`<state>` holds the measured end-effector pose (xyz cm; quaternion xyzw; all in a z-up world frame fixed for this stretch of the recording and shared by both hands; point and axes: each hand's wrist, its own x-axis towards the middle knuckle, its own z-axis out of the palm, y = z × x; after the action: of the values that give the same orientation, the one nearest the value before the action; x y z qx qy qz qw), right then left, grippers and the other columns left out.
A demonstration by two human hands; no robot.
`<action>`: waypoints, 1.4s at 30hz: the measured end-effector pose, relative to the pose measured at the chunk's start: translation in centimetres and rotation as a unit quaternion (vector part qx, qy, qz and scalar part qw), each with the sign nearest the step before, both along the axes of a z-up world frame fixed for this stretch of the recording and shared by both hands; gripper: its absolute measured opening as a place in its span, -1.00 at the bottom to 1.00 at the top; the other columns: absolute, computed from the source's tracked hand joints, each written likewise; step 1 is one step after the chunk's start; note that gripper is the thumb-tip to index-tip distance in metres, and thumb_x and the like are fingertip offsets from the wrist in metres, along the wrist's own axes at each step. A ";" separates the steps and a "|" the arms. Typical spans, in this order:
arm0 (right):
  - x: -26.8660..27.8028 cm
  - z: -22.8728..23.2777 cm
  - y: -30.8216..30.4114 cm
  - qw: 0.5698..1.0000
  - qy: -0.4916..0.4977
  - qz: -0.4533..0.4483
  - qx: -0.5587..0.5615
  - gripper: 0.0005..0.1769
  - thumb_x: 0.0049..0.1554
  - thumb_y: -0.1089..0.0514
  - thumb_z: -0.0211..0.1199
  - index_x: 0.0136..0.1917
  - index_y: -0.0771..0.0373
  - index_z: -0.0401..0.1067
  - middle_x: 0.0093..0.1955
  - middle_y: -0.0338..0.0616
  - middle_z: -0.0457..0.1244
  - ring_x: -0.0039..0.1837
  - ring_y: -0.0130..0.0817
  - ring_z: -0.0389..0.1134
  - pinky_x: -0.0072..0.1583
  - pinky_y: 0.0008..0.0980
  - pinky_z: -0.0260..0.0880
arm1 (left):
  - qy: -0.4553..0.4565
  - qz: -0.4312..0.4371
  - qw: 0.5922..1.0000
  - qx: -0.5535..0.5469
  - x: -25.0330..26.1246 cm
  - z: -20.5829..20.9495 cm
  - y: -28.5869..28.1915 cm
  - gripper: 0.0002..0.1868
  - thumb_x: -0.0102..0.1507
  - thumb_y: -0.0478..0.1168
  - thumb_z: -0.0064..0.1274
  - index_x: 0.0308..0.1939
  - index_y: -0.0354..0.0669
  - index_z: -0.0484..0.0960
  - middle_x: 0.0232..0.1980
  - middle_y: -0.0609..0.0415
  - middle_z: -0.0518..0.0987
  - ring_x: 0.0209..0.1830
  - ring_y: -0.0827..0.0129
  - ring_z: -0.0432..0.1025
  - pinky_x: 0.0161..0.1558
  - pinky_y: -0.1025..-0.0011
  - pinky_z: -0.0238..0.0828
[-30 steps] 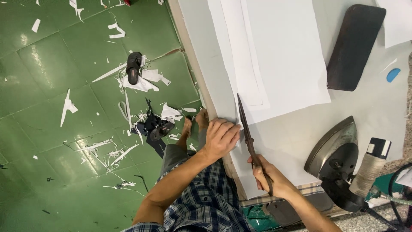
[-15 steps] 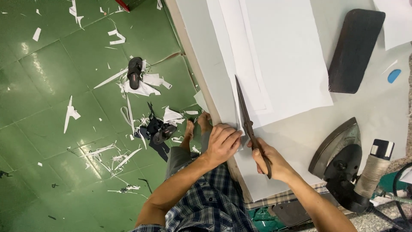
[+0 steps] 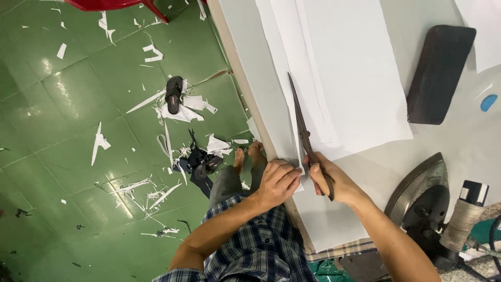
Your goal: The person irons a white fabric strip, then uses shears to cut it into smaller rectangular pieces. The person repeatedly folds and cuts the fabric, discarding offcuts into a red bin. The person also handles a larger white garment at the end.
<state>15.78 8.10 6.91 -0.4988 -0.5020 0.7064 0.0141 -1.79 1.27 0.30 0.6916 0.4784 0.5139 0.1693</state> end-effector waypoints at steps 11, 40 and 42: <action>0.4 2.0 3.2 0.999 0.021 0.009 -0.034 -0.24 0.20 -0.49 -0.34 -0.12 0.22 0.32 -0.52 -0.20 0.21 -0.39 -0.24 0.44 -0.31 -0.26 0.50 | 0.105 -0.033 0.993 0.045 -4.8 -1.8 6.5 -0.63 0.36 0.03 -0.01 -0.06 -0.21 0.64 -0.05 -0.06 0.55 -0.06 0.06 0.47 -0.02 0.18 0.35; -4.3 2.0 12.5 0.998 -0.037 0.053 -0.018 -0.20 0.16 -0.54 -0.41 -0.16 0.15 0.33 -0.54 -0.14 0.27 -0.38 -0.17 0.47 -0.31 -0.25 0.45 | 0.113 -0.125 0.984 0.063 -7.0 -3.8 11.8 -0.55 0.34 -0.06 -0.13 0.08 -0.36 0.63 0.26 -0.20 0.57 0.33 -0.03 0.45 0.41 0.02 0.20; -4.6 1.8 13.1 0.998 -0.039 0.042 -0.019 -0.23 0.18 -0.52 -0.37 -0.15 0.16 0.33 -0.56 -0.16 0.25 -0.41 -0.20 0.45 -0.32 -0.28 0.44 | 0.113 -0.124 0.984 0.065 -7.0 -3.8 11.8 -0.54 0.33 -0.06 -0.14 0.09 -0.36 0.63 0.25 -0.21 0.57 0.32 -0.03 0.45 0.41 0.01 0.20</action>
<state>11.19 21.19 8.70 -0.5044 -0.5089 0.6961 -0.0450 -8.78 13.12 -3.53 0.8087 0.3703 0.4377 0.1313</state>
